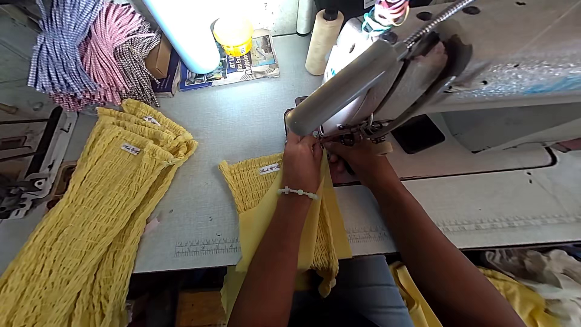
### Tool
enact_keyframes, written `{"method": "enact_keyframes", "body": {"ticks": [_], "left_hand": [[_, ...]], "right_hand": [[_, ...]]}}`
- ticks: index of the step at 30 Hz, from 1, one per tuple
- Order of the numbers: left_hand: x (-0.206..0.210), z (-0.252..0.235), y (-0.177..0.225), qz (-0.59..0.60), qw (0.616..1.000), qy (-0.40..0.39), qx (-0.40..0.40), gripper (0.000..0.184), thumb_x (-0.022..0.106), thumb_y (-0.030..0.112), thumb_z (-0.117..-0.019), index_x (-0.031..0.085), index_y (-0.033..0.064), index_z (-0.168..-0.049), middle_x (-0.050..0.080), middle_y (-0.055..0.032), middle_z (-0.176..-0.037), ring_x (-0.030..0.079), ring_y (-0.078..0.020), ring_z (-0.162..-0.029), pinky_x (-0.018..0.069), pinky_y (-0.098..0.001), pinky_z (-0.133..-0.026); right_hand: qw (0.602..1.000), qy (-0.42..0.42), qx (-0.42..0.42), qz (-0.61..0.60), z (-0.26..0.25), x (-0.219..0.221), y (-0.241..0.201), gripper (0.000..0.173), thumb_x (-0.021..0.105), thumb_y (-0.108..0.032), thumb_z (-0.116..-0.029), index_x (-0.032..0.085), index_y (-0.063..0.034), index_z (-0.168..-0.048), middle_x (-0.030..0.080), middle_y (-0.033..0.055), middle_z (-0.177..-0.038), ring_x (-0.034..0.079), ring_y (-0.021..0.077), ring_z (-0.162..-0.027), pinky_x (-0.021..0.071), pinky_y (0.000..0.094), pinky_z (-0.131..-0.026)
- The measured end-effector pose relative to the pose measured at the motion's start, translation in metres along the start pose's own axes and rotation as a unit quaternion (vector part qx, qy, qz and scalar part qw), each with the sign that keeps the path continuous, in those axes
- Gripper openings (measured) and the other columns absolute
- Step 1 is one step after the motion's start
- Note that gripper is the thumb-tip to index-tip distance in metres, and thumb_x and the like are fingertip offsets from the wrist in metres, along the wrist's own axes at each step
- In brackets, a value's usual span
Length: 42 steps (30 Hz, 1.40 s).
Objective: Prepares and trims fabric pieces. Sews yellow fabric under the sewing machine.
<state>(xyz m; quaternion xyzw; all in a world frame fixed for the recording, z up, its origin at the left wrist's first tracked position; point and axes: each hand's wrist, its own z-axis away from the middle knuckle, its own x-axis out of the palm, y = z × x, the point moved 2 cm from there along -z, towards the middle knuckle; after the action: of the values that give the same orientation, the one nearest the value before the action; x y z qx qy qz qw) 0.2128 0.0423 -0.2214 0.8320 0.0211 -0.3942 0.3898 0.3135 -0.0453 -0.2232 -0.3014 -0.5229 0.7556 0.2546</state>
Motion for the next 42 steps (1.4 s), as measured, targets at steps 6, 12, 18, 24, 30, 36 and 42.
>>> {"method": "enact_keyframes", "body": {"ticks": [6, 12, 18, 24, 30, 36, 42], "left_hand": [[0.0004, 0.0005, 0.001, 0.003, 1.0, -0.006, 0.005, 0.006, 0.073, -0.001, -0.0891, 0.074, -0.0025, -0.083, 0.063, -0.0175, -0.101, 0.065, -0.0243, -0.089, 0.0567, -0.032, -0.079], [0.0013, 0.0005, 0.0007, -0.007, 1.0, -0.002, 0.016, 0.01, 0.072, 0.0, -0.09, 0.072, -0.0031, -0.08, 0.064, -0.0173, -0.1, 0.066, -0.0244, -0.088, 0.057, -0.0326, -0.077], [0.0014, 0.0007, 0.0006, -0.012, 1.0, -0.018, 0.012, 0.011, 0.066, 0.001, -0.0949, 0.072, -0.0055, -0.088, 0.064, -0.0192, -0.107, 0.067, -0.0278, -0.094, 0.0575, -0.0357, -0.083], [0.0011, 0.0009, 0.0024, -0.016, 0.998, -0.059, -0.003, 0.009, 0.064, -0.002, -0.096, 0.071, -0.0075, -0.097, 0.063, -0.0218, -0.115, 0.067, -0.0318, -0.101, 0.057, -0.0398, -0.088], [0.0029, 0.0002, 0.0019, -0.034, 0.998, -0.061, 0.005, 0.011, 0.062, -0.001, -0.0974, 0.07, -0.0074, -0.1, 0.064, -0.0226, -0.117, 0.067, -0.0338, -0.103, 0.057, -0.0412, -0.089], [0.0045, -0.0005, 0.003, -0.063, 0.995, -0.071, 0.025, 0.013, 0.062, -0.002, -0.0966, 0.07, -0.0079, -0.105, 0.064, -0.0227, -0.117, 0.067, -0.0344, -0.106, 0.0563, -0.041, -0.091], [0.0034, -0.001, 0.0031, -0.053, 0.996, -0.072, 0.025, 0.011, 0.06, -0.003, -0.0968, 0.07, -0.0081, -0.101, 0.063, -0.0223, -0.114, 0.066, -0.0343, -0.104, 0.0561, -0.0408, -0.09]], "right_hand": [[1.0, 0.001, 0.014, 0.004, -0.0007, 0.0001, 0.0004, 0.008, 0.069, -0.007, -0.0971, 0.067, -0.0033, -0.104, 0.064, 0.0016, -0.065, 0.056, 0.0046, -0.045, 0.0474, 0.0166, -0.043], [1.0, -0.011, 0.005, 0.002, -0.0011, -0.0008, 0.0018, 0.009, 0.069, -0.008, -0.0973, 0.067, -0.0032, -0.104, 0.063, 0.0014, -0.064, 0.057, 0.0048, -0.046, 0.0486, 0.0176, -0.045], [1.0, -0.003, -0.002, 0.001, -0.0012, -0.0008, 0.0031, 0.008, 0.067, -0.009, -0.0989, 0.064, -0.0027, -0.102, 0.063, 0.001, -0.062, 0.057, 0.0049, -0.046, 0.0494, 0.018, -0.045], [1.0, -0.005, -0.005, -0.003, -0.0009, -0.002, 0.004, 0.007, 0.067, -0.009, -0.0992, 0.064, -0.0031, -0.101, 0.064, 0.0011, -0.062, 0.056, 0.0049, -0.045, 0.0491, 0.0178, -0.045], [1.0, 0.0, 0.006, 0.005, -0.0007, -0.001, 0.0025, 0.008, 0.068, -0.009, -0.0988, 0.065, -0.0027, -0.101, 0.063, 0.001, -0.063, 0.057, 0.0056, -0.046, 0.0494, 0.018, -0.046], [1.0, 0.003, 0.013, -0.002, 0.0004, 0.0005, -0.0005, 0.009, 0.068, -0.007, -0.0982, 0.067, -0.0028, -0.106, 0.063, 0.0022, -0.065, 0.056, 0.0059, -0.046, 0.0493, 0.0176, -0.045], [1.0, 0.0, 0.011, 0.024, 0.0009, 0.0003, -0.001, 0.009, 0.067, -0.011, -0.099, 0.067, -0.0044, -0.106, 0.064, 0.0011, -0.065, 0.056, 0.0051, -0.046, 0.0484, 0.0175, -0.045]]}}
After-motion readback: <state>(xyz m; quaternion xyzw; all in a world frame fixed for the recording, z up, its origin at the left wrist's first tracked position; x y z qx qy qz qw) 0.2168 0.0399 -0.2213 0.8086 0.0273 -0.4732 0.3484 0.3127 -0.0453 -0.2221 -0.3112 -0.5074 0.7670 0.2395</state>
